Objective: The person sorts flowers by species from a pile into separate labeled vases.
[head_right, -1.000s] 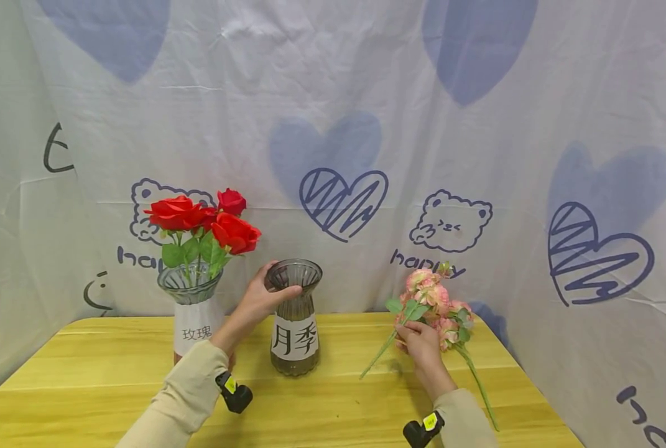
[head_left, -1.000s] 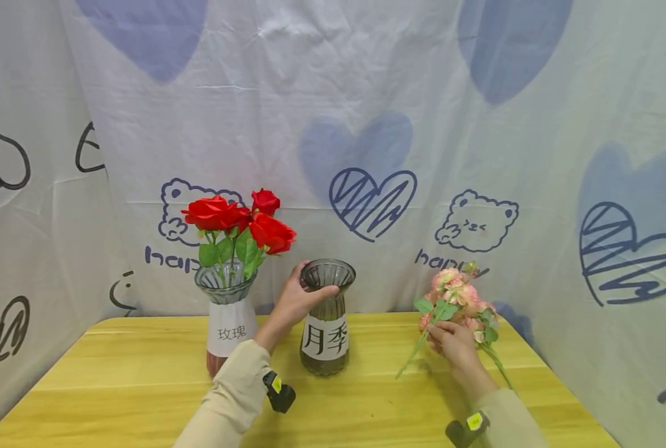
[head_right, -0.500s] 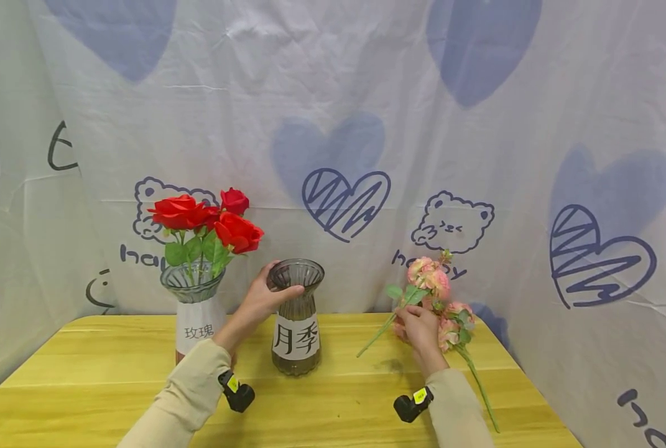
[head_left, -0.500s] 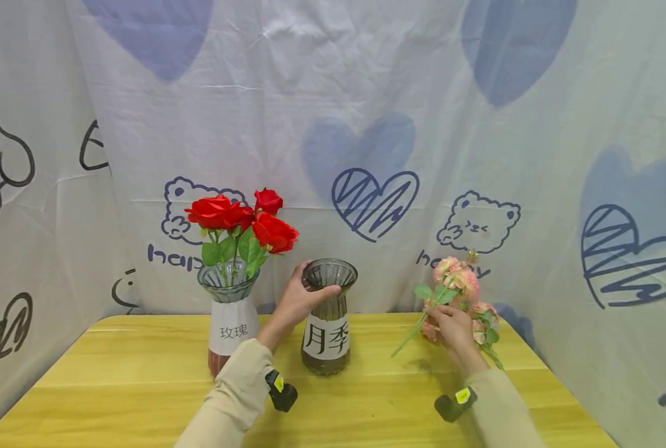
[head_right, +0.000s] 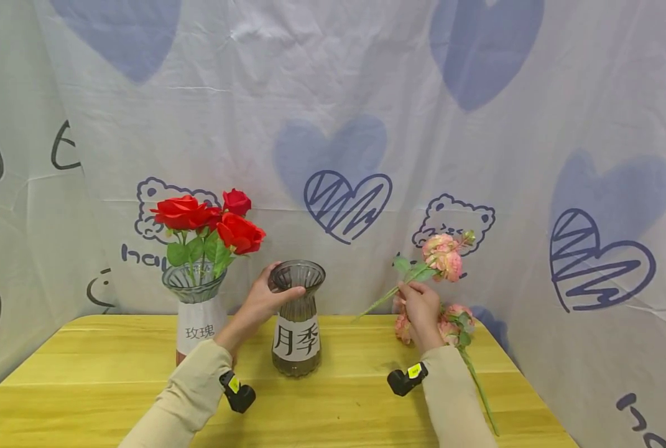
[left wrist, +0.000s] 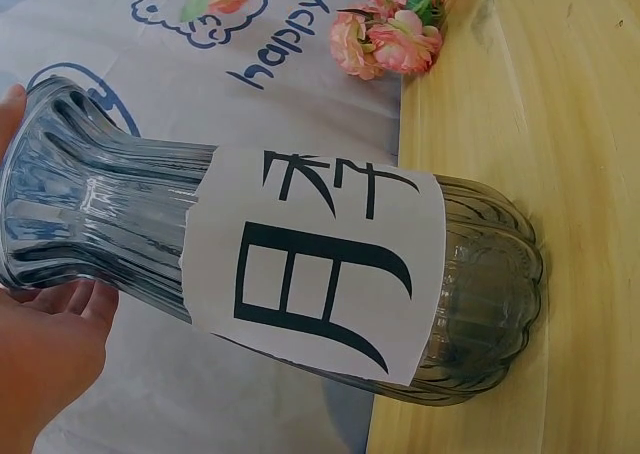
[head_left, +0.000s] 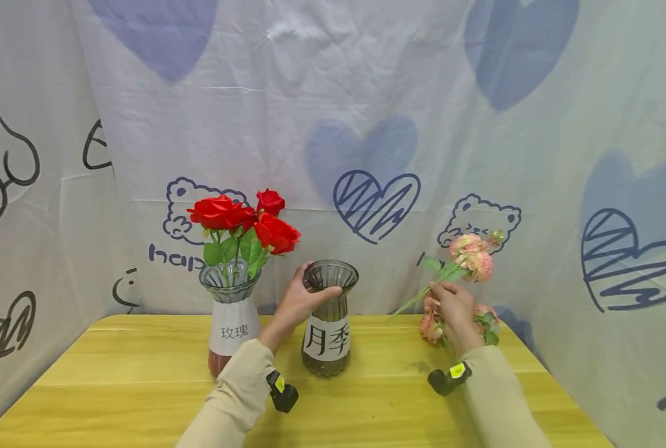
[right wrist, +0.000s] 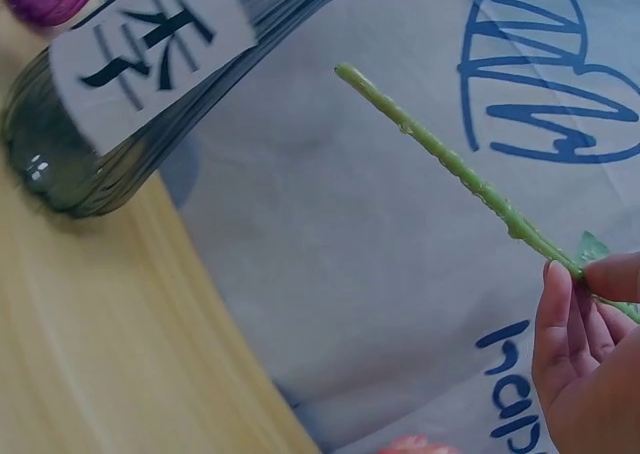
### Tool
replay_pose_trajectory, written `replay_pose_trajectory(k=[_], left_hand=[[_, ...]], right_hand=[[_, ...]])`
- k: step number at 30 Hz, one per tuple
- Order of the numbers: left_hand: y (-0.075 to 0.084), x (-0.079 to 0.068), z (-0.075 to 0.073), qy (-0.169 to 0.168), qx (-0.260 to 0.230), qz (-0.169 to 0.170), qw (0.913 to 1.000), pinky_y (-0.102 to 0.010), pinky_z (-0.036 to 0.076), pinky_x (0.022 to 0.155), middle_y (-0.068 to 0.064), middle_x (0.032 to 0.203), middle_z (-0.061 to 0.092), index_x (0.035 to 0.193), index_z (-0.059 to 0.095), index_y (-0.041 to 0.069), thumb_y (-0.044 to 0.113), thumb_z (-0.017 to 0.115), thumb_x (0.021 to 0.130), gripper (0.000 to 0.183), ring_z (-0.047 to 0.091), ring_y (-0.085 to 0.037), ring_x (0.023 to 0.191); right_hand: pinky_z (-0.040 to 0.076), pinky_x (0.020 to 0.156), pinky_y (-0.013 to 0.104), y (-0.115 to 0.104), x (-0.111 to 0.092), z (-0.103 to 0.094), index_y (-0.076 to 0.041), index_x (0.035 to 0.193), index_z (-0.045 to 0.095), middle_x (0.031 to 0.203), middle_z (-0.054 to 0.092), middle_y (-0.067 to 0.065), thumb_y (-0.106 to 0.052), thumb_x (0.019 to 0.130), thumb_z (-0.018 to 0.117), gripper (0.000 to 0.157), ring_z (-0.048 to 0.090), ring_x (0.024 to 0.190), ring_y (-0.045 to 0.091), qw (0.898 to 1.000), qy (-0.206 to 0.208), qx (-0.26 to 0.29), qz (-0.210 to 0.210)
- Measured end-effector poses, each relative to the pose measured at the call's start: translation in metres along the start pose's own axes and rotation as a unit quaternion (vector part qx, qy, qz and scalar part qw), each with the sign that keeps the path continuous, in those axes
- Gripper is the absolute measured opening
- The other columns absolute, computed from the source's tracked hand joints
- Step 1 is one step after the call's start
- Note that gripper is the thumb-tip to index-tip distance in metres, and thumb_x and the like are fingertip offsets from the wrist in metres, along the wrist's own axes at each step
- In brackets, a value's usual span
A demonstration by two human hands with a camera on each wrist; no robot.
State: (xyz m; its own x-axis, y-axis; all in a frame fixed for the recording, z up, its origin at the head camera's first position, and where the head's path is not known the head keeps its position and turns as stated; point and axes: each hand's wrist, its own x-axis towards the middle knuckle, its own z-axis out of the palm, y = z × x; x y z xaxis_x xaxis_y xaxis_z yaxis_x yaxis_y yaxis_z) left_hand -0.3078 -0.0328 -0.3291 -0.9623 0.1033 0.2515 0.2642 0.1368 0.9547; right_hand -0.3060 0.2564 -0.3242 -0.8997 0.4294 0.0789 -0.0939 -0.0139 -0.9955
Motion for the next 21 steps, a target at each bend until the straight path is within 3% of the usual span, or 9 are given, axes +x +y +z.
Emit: replay_pose_trajectory(k=[9,17,21], left_hand=[[0.001,-0.001,0.000,-0.003,-0.018,-0.010,0.9998,-0.049,0.042,0.100,-0.025,0.139,0.043,0.151,0.024,0.007,0.026,0.078,0.082,0.090,0.046,-0.037,0.125],[0.000,0.000,0.000,-0.005,-0.018,-0.009,0.9998,-0.049,0.043,0.100,-0.025,0.139,0.044,0.151,0.024,0.008,0.027,0.078,0.082,0.090,0.046,-0.037,0.125],[0.000,0.000,0.000,-0.005,-0.020,-0.009,0.9998,-0.048,0.043,0.100,-0.025,0.138,0.044,0.151,0.024,0.007,0.027,0.078,0.082,0.090,0.046,-0.036,0.125]], right_hand=[[0.054,0.068,0.017,-0.026,0.005,0.017,0.010,0.129,0.052,0.104,0.058,0.010,-0.010,0.098,0.057,0.037,0.062,0.074,0.004,1.000,-0.004,0.017,-0.003],[0.054,0.065,0.017,-0.046,0.011,0.036,0.012,0.122,0.056,0.086,0.058,0.002,-0.007,0.095,0.059,0.032,0.059,0.070,0.003,0.998,0.017,0.056,-0.017],[0.054,0.063,0.017,-0.053,0.013,0.043,0.011,0.121,0.056,0.089,0.058,0.005,-0.005,0.095,0.060,0.031,0.059,0.069,0.004,0.997,0.025,0.071,-0.019]])
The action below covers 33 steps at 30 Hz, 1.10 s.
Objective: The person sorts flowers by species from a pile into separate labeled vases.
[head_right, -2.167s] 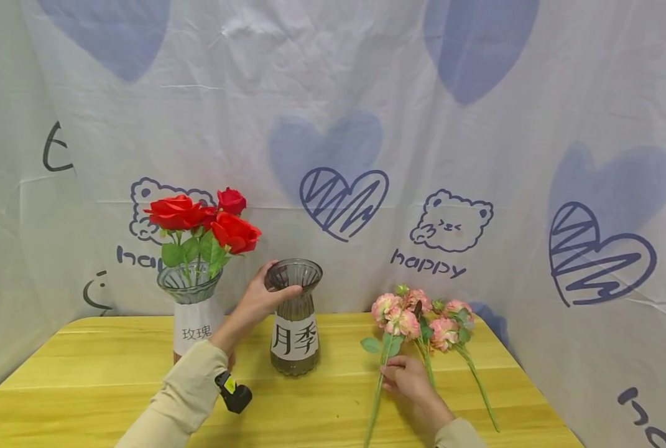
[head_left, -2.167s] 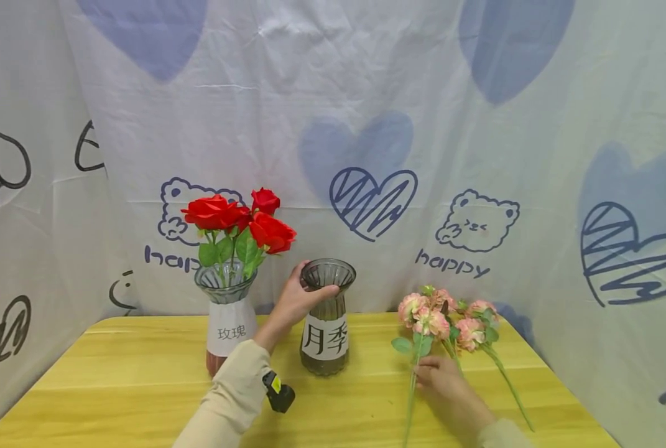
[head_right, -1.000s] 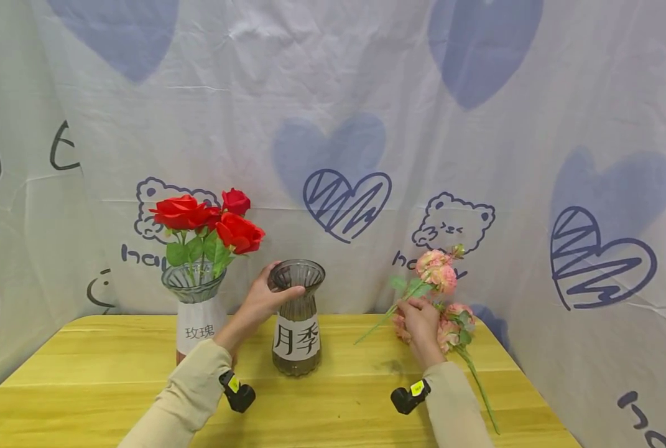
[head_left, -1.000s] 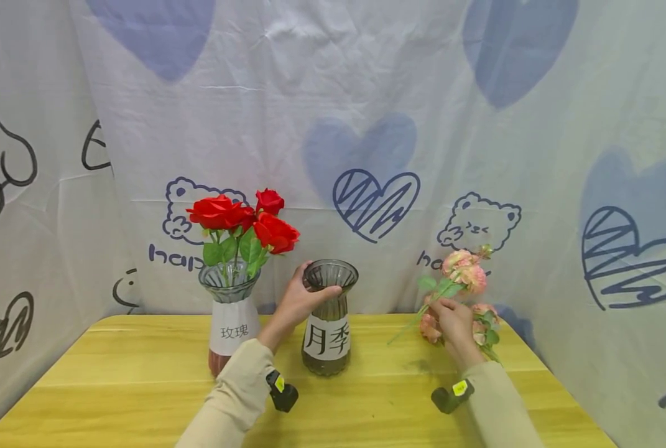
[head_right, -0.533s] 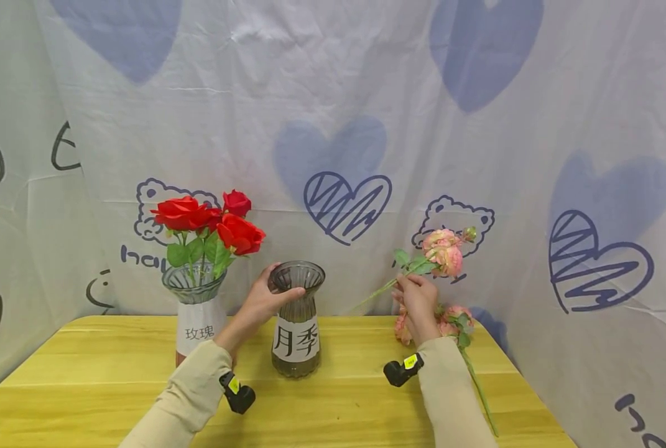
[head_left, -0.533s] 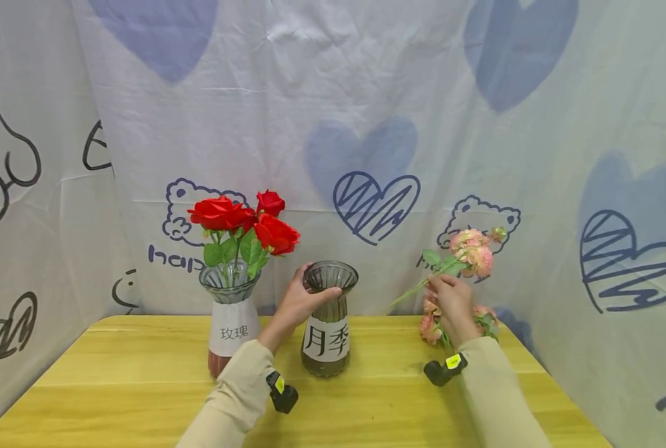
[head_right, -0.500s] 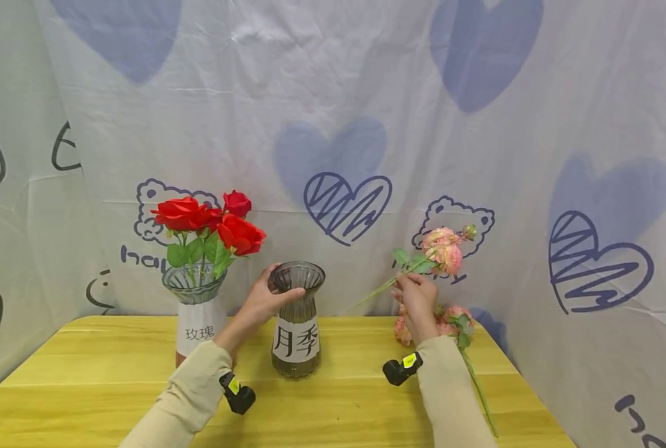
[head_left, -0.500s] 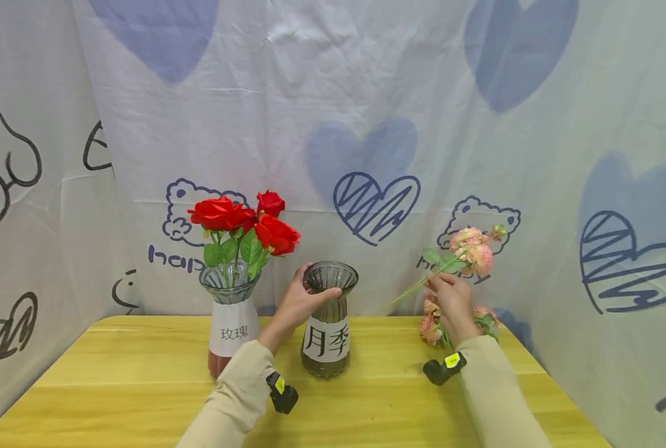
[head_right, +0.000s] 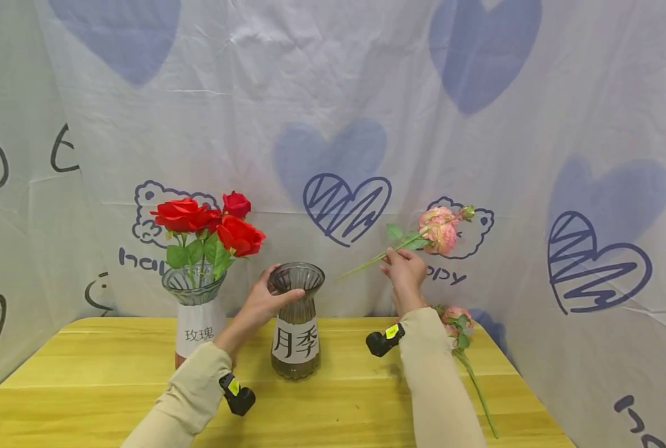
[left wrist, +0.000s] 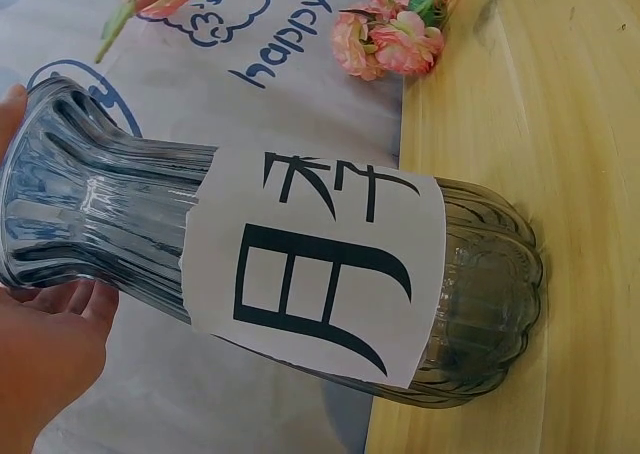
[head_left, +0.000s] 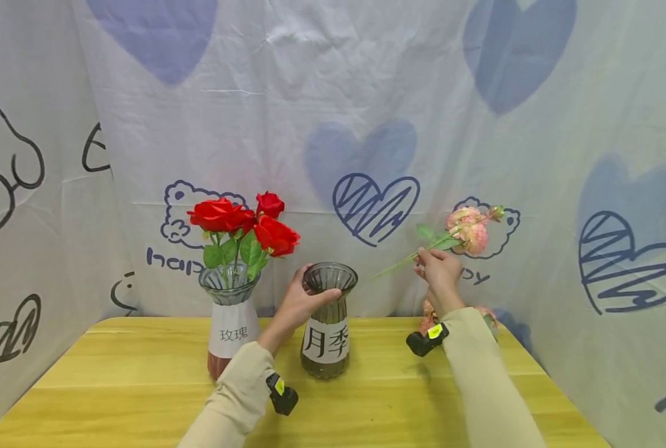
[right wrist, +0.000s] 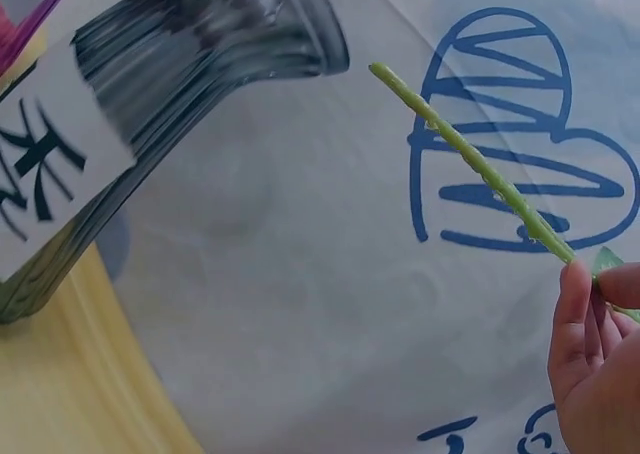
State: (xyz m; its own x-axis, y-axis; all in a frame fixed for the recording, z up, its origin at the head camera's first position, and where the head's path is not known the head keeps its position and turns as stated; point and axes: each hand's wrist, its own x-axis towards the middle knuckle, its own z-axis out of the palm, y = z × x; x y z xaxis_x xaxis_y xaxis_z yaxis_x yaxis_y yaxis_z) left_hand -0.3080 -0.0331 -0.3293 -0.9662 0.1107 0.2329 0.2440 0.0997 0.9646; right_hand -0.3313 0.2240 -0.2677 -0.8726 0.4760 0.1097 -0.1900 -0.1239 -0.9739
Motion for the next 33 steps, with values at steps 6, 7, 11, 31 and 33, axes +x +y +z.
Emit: replay_pose_trajectory(k=[6,7,11,31,33], left_hand=[[0.000,-0.001,-0.002,0.005,0.007,-0.005,0.9999,-0.050,0.042,0.100,-0.024,0.140,0.042,0.151,0.025,0.009,0.029,0.078,0.082,0.090,0.046,-0.037,0.125],[0.000,-0.001,-0.002,0.005,0.008,-0.005,0.9999,-0.050,0.042,0.100,-0.024,0.140,0.042,0.151,0.025,0.009,0.029,0.078,0.082,0.090,0.046,-0.036,0.124],[0.000,-0.001,-0.002,0.006,0.006,0.000,1.0000,-0.049,0.043,0.099,-0.024,0.138,0.044,0.151,0.026,0.008,0.027,0.078,0.082,0.088,0.048,-0.036,0.123],[0.001,-0.003,0.002,0.011,0.010,0.004,0.9999,-0.050,0.044,0.098,-0.023,0.139,0.042,0.150,0.025,0.009,0.025,0.076,0.083,0.086,0.047,-0.037,0.123],[0.001,-0.002,0.003,0.009,0.004,0.006,0.9999,-0.049,0.045,0.097,-0.024,0.138,0.043,0.150,0.026,0.008,0.023,0.075,0.084,0.084,0.048,-0.036,0.122]], right_hand=[[0.054,0.063,0.015,-0.007,-0.002,0.012,0.011,0.126,0.053,0.098,0.057,0.010,-0.005,0.095,0.059,0.036,0.059,0.070,0.003,1.000,-0.003,0.026,0.001],[0.054,0.062,0.015,-0.008,-0.003,0.014,0.011,0.126,0.053,0.099,0.058,0.010,-0.005,0.095,0.059,0.035,0.059,0.069,0.003,1.000,-0.003,0.028,-0.001],[0.053,0.059,0.015,-0.007,-0.007,0.025,0.012,0.120,0.055,0.093,0.059,0.009,-0.002,0.094,0.060,0.030,0.060,0.065,0.003,0.999,-0.001,0.039,-0.011],[0.051,0.052,0.016,0.017,-0.032,0.067,0.010,0.110,0.062,0.102,0.066,0.023,-0.002,0.091,0.065,0.023,0.065,0.071,0.013,0.989,-0.058,-0.059,-0.119],[0.050,0.052,0.016,0.020,-0.033,0.069,0.011,0.109,0.063,0.103,0.067,0.024,-0.001,0.091,0.065,0.022,0.066,0.075,0.019,0.984,-0.071,-0.078,-0.145]])
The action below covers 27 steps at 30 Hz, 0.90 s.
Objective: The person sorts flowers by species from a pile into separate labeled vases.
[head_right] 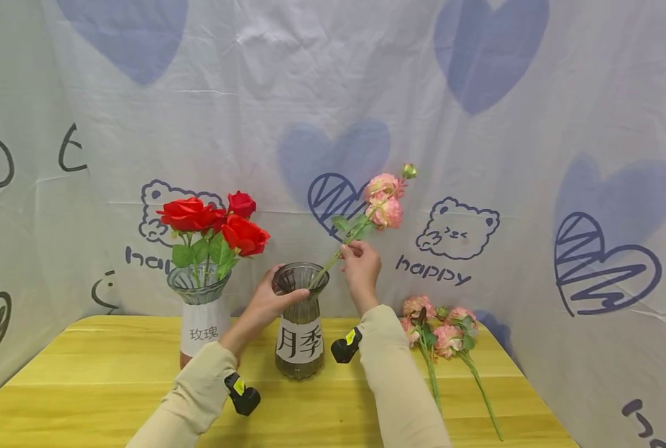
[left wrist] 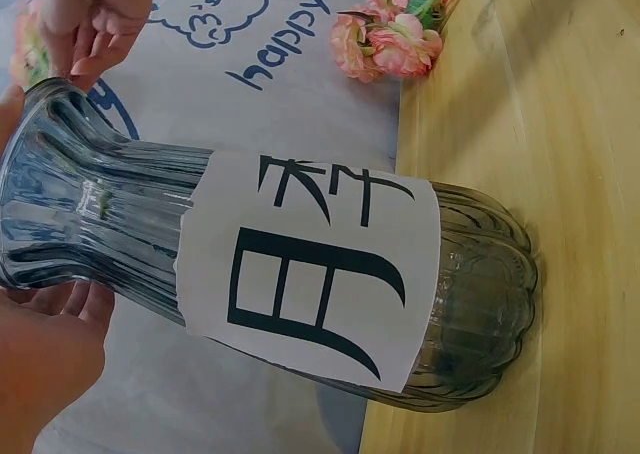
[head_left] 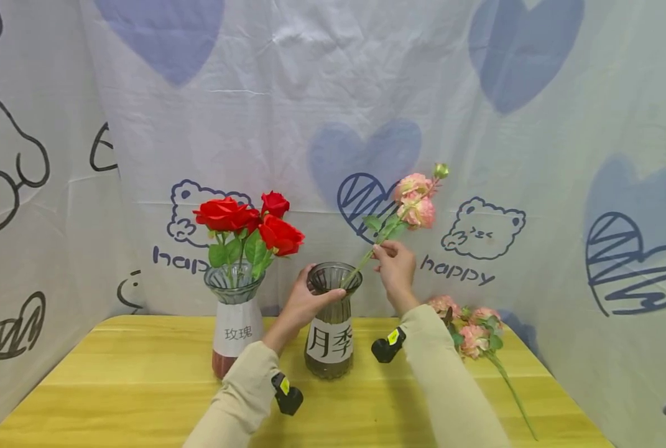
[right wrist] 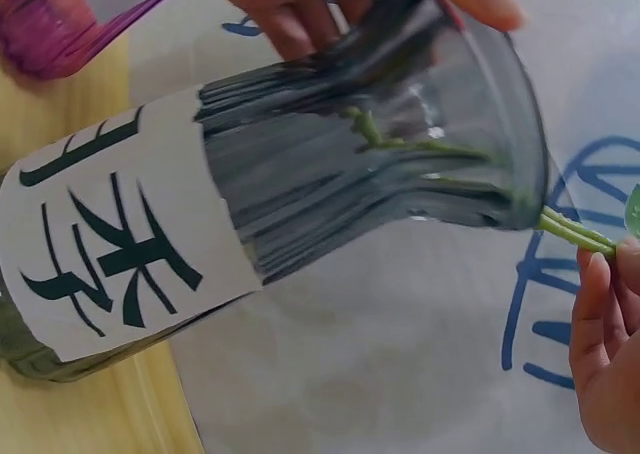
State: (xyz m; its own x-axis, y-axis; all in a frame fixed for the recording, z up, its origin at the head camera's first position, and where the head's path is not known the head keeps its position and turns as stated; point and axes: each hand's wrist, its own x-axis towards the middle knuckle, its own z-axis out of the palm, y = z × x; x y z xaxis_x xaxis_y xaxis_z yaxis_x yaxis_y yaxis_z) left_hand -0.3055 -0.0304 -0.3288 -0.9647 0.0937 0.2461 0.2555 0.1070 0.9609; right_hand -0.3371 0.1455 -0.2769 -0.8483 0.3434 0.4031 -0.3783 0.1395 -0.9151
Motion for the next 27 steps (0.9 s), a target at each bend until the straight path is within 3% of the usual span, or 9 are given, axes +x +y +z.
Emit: replay_pose_trajectory(k=[6,15,27], left_hand=[[0.000,0.001,0.001,-0.004,-0.009,0.005,0.9999,-0.047,0.046,0.095,-0.022,0.135,0.046,0.149,0.027,0.007,0.023,0.075,0.085,0.082,0.050,-0.034,0.120],[-0.002,0.002,0.000,-0.007,-0.015,0.011,0.9998,-0.046,0.047,0.095,-0.023,0.134,0.046,0.149,0.026,0.006,0.022,0.073,0.086,0.081,0.051,-0.034,0.119],[-0.001,0.000,0.000,-0.003,-0.013,0.024,0.9996,-0.045,0.046,0.095,-0.024,0.135,0.046,0.147,0.029,0.004,0.019,0.073,0.086,0.077,0.051,-0.034,0.119]], right_hand=[[0.049,0.051,0.017,0.003,-0.006,0.008,0.011,0.104,0.067,0.095,0.069,0.024,-0.001,0.090,0.066,0.018,0.068,0.076,0.026,0.994,-0.044,-0.058,-0.080],[0.056,0.064,0.033,0.000,-0.016,0.017,0.008,0.097,0.073,0.088,0.071,0.019,-0.004,0.085,0.072,0.017,0.069,0.077,0.031,0.971,-0.084,-0.155,-0.163],[0.055,0.071,0.040,0.004,-0.023,0.022,0.005,0.096,0.073,0.087,0.072,0.014,-0.006,0.085,0.073,0.016,0.068,0.080,0.028,0.947,-0.122,-0.214,-0.207]])
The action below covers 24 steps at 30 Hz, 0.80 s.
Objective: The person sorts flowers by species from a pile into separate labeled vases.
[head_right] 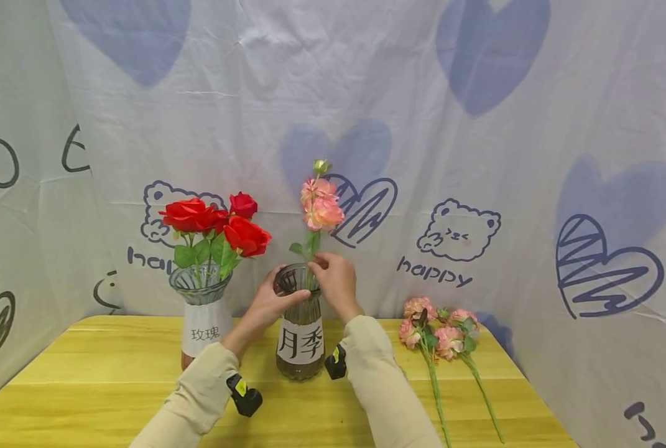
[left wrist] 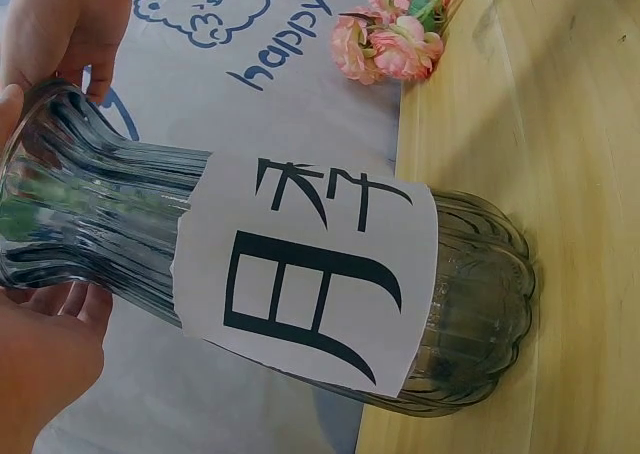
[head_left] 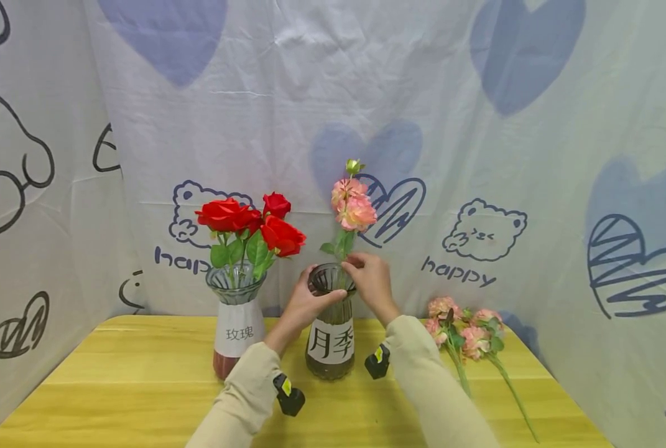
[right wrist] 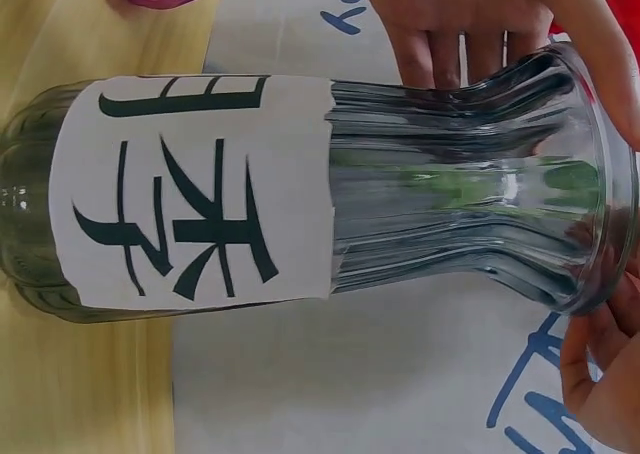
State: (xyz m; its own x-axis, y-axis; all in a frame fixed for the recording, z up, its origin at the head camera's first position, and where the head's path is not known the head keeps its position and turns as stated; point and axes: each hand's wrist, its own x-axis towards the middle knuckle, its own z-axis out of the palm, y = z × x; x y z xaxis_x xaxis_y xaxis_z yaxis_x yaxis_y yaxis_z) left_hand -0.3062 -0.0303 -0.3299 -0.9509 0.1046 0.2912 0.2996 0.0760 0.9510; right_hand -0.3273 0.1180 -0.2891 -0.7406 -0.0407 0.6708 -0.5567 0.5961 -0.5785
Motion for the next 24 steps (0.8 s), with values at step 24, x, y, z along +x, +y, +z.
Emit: replay_pose_trajectory(k=[24], left_hand=[[0.000,-0.002,0.000,0.001,-0.004,0.010,0.9999,-0.049,0.038,0.105,-0.020,0.145,0.038,0.147,0.031,0.006,0.021,0.076,0.083,0.080,0.040,-0.034,0.131]], right_hand=[[0.051,0.082,0.041,0.024,-0.011,-0.031,0.007,0.107,0.065,0.102,0.067,0.018,-0.005,0.091,0.060,0.020,0.061,0.095,0.031,0.996,0.027,0.032,0.079]])
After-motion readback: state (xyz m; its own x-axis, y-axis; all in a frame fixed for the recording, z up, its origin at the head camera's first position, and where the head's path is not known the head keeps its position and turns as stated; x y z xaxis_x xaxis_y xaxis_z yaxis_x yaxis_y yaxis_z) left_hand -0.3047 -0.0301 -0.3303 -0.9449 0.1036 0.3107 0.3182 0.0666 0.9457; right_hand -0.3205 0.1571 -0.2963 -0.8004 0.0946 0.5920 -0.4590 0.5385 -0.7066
